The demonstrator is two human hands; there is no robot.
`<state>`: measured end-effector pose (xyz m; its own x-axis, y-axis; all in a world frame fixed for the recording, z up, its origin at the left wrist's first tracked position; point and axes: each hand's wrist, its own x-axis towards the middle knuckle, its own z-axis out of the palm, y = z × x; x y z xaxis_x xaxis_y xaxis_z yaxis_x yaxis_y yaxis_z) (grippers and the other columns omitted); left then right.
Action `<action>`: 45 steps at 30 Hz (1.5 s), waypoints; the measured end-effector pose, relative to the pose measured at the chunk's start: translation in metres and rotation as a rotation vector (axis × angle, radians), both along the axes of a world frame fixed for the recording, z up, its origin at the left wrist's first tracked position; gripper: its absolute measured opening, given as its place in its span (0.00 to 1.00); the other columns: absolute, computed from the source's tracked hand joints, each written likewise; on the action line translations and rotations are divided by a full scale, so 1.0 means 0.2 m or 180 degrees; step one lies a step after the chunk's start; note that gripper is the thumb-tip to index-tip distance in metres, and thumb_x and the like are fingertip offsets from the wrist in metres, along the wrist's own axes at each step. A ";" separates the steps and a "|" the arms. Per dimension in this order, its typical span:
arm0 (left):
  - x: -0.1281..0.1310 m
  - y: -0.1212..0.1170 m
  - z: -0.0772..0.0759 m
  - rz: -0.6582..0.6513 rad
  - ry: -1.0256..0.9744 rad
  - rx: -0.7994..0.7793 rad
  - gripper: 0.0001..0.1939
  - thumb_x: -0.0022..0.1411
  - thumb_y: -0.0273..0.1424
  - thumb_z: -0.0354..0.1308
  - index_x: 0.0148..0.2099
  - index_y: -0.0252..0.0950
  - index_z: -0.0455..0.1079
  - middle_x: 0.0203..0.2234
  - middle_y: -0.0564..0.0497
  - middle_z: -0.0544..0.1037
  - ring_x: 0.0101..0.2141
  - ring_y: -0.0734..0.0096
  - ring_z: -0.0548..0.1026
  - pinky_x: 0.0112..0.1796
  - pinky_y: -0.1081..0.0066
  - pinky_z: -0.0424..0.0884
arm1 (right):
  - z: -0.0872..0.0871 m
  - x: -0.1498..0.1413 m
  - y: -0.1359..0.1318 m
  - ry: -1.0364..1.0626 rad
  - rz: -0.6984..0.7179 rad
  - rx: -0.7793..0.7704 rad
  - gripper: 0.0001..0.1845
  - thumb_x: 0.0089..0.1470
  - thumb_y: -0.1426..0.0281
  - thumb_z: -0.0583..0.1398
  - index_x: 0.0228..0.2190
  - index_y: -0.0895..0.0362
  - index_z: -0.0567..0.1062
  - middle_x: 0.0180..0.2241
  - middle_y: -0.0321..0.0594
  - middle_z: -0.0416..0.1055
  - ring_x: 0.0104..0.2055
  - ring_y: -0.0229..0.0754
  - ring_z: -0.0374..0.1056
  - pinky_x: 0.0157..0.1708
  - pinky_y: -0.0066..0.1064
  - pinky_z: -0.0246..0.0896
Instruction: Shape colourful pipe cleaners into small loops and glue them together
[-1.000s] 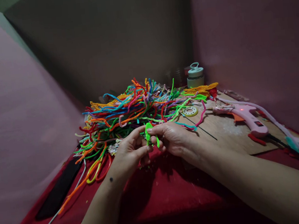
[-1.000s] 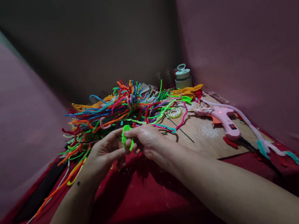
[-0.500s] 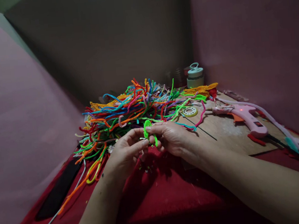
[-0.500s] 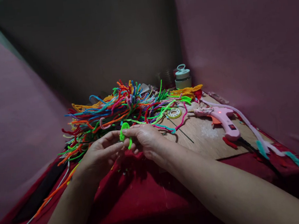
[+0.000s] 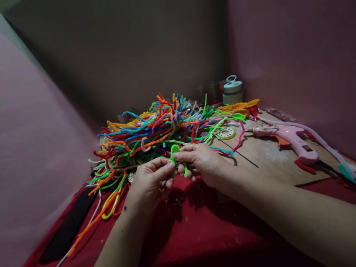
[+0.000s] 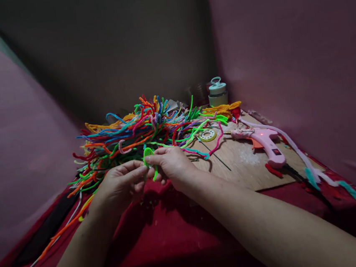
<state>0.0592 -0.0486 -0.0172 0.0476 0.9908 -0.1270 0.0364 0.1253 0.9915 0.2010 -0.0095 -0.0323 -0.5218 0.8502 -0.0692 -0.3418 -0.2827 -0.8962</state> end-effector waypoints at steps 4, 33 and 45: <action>0.01 -0.01 0.01 0.0238 0.0228 0.0224 0.10 0.50 0.34 0.61 0.29 0.32 0.68 0.14 0.57 0.67 0.12 0.85 0.58 0.11 0.83 0.53 | 0.01 0.00 0.00 -0.0042 -0.0038 0.0093 0.08 0.46 0.70 0.60 0.22 0.59 0.67 0.17 0.32 0.67 0.13 0.29 0.59 0.12 0.21 0.52; 0.04 -0.02 0.00 0.0472 0.0558 0.0964 0.07 0.52 0.31 0.59 0.29 0.33 0.65 0.15 0.57 0.68 0.14 0.83 0.59 0.15 0.81 0.56 | 0.04 -0.01 -0.03 0.0080 -0.0751 0.0841 0.05 0.40 0.73 0.62 0.21 0.61 0.70 0.15 0.32 0.67 0.17 0.31 0.63 0.18 0.23 0.59; 0.04 -0.03 0.00 0.0509 0.0534 0.0885 0.06 0.51 0.30 0.60 0.31 0.34 0.67 0.14 0.58 0.67 0.14 0.82 0.60 0.15 0.80 0.57 | 0.01 -0.01 -0.01 0.0190 -0.0770 0.0669 0.08 0.38 0.69 0.63 0.20 0.60 0.70 0.15 0.32 0.66 0.16 0.31 0.60 0.17 0.24 0.56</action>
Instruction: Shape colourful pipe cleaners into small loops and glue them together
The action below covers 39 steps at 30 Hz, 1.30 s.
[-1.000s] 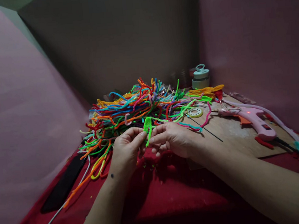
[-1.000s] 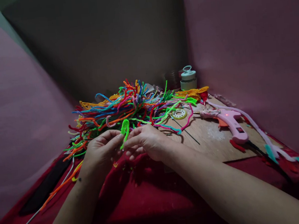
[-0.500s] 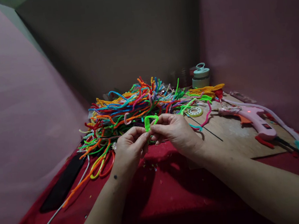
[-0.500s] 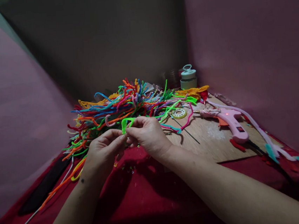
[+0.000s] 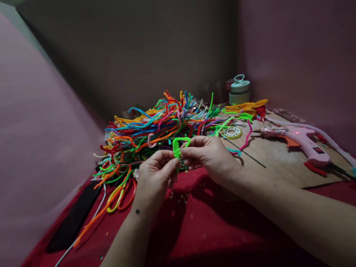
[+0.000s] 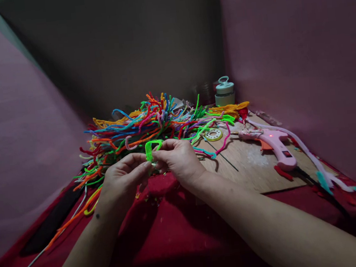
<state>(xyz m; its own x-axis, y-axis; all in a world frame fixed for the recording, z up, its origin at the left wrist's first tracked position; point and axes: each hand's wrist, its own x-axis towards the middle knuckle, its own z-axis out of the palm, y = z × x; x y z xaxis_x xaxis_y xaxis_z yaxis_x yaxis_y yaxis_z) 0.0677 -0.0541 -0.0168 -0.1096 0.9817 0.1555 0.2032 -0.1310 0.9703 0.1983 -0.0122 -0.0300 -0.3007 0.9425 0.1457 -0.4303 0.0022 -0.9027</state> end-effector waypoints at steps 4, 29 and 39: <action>0.01 -0.01 0.01 0.0015 0.0034 -0.0019 0.07 0.50 0.31 0.60 0.31 0.33 0.67 0.14 0.57 0.67 0.14 0.82 0.60 0.15 0.80 0.57 | 0.01 0.00 -0.01 -0.0003 0.0003 0.0038 0.10 0.37 0.68 0.65 0.19 0.60 0.70 0.14 0.32 0.65 0.16 0.30 0.59 0.17 0.23 0.55; 0.00 0.00 0.00 -0.0112 -0.0223 -0.0015 0.13 0.48 0.30 0.62 0.37 0.34 0.68 0.20 0.54 0.73 0.15 0.81 0.64 0.15 0.80 0.58 | 0.00 -0.01 -0.01 -0.0234 0.0000 0.0119 0.05 0.38 0.72 0.62 0.18 0.61 0.70 0.13 0.31 0.64 0.15 0.30 0.57 0.17 0.24 0.52; -0.01 0.00 0.01 0.0026 -0.0192 0.0020 0.10 0.47 0.32 0.62 0.32 0.33 0.69 0.16 0.55 0.70 0.15 0.80 0.64 0.16 0.79 0.61 | 0.01 0.01 -0.01 -0.0165 0.0456 0.0051 0.11 0.44 0.66 0.59 0.18 0.61 0.70 0.15 0.35 0.66 0.17 0.32 0.62 0.19 0.25 0.57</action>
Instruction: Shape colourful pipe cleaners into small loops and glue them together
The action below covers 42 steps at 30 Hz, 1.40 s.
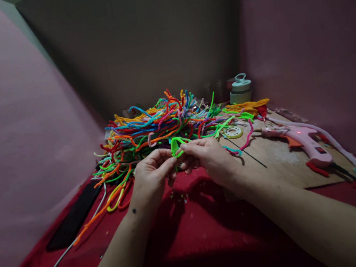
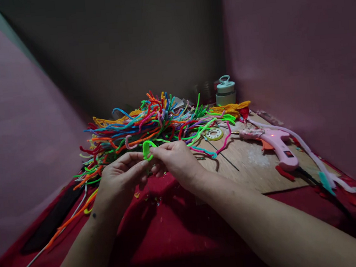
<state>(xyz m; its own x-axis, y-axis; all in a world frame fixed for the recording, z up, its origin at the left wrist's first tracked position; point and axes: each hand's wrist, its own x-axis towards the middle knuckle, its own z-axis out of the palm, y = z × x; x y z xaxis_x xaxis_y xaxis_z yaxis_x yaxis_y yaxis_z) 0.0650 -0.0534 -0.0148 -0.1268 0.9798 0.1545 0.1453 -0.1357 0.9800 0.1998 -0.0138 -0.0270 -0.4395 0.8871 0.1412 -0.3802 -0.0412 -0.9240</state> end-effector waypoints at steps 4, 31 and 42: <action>0.00 0.00 0.00 0.0063 0.0010 0.0053 0.10 0.47 0.31 0.63 0.33 0.33 0.70 0.15 0.56 0.69 0.15 0.80 0.64 0.15 0.79 0.61 | 0.00 0.00 0.01 -0.0073 -0.0132 0.0053 0.10 0.45 0.67 0.59 0.19 0.61 0.71 0.15 0.35 0.66 0.16 0.32 0.61 0.18 0.25 0.57; 0.01 0.00 0.00 -0.0027 0.0013 0.0055 0.09 0.50 0.31 0.61 0.34 0.33 0.70 0.15 0.54 0.71 0.15 0.78 0.66 0.14 0.79 0.63 | -0.01 -0.01 0.00 0.0310 -0.0511 -0.0217 0.12 0.39 0.67 0.64 0.20 0.59 0.66 0.15 0.32 0.66 0.16 0.32 0.62 0.15 0.24 0.57; 0.02 -0.01 -0.01 -0.0305 0.0152 -0.0064 0.09 0.52 0.32 0.60 0.34 0.32 0.69 0.15 0.53 0.73 0.13 0.76 0.67 0.14 0.76 0.66 | -0.01 0.00 0.03 0.0362 -0.0284 0.0009 0.15 0.38 0.63 0.65 0.26 0.59 0.71 0.20 0.31 0.65 0.19 0.29 0.58 0.19 0.23 0.52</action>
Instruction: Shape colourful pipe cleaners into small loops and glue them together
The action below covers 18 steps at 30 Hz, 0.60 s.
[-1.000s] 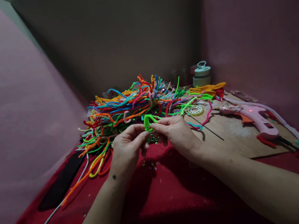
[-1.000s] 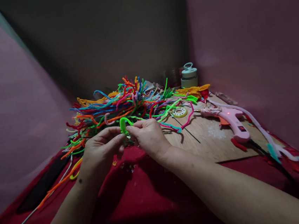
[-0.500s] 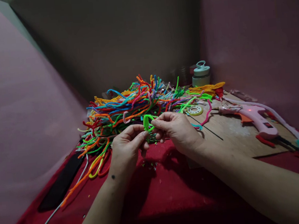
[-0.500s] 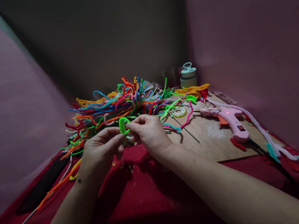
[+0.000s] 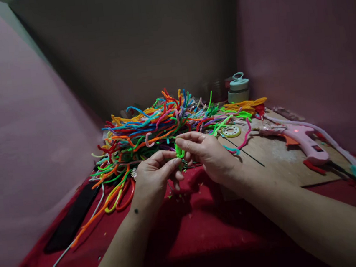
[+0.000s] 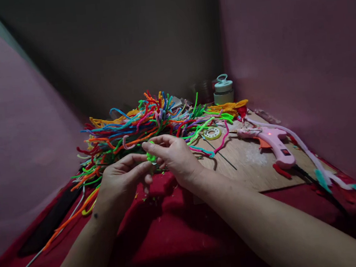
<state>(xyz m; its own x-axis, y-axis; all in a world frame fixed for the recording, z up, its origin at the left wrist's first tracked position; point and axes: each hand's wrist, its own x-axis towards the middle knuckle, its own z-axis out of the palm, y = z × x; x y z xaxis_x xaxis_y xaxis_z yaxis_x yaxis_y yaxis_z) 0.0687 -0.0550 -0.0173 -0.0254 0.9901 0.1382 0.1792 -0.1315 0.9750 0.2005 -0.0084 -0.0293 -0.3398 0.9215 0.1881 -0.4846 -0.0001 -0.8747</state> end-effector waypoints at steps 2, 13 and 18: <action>0.00 0.00 0.00 -0.0034 0.0088 -0.0059 0.09 0.53 0.32 0.59 0.34 0.31 0.69 0.15 0.52 0.73 0.12 0.76 0.67 0.13 0.76 0.65 | 0.01 0.01 0.00 0.0022 0.0019 -0.0043 0.14 0.39 0.62 0.64 0.24 0.60 0.71 0.19 0.31 0.64 0.18 0.29 0.55 0.18 0.23 0.49; -0.01 -0.01 0.01 -0.0090 0.0085 -0.0186 0.08 0.52 0.32 0.59 0.29 0.32 0.68 0.15 0.51 0.74 0.12 0.75 0.67 0.12 0.75 0.64 | -0.01 0.00 0.02 0.0144 -0.0298 -0.0149 0.12 0.39 0.65 0.64 0.19 0.61 0.68 0.14 0.30 0.61 0.16 0.29 0.54 0.17 0.24 0.48; -0.02 0.00 0.01 0.0080 0.0157 -0.0155 0.10 0.51 0.34 0.60 0.34 0.33 0.70 0.15 0.54 0.71 0.14 0.77 0.66 0.12 0.79 0.60 | -0.02 0.00 0.03 0.0021 -0.0344 -0.0063 0.11 0.40 0.65 0.63 0.19 0.61 0.69 0.14 0.30 0.61 0.16 0.29 0.54 0.17 0.24 0.48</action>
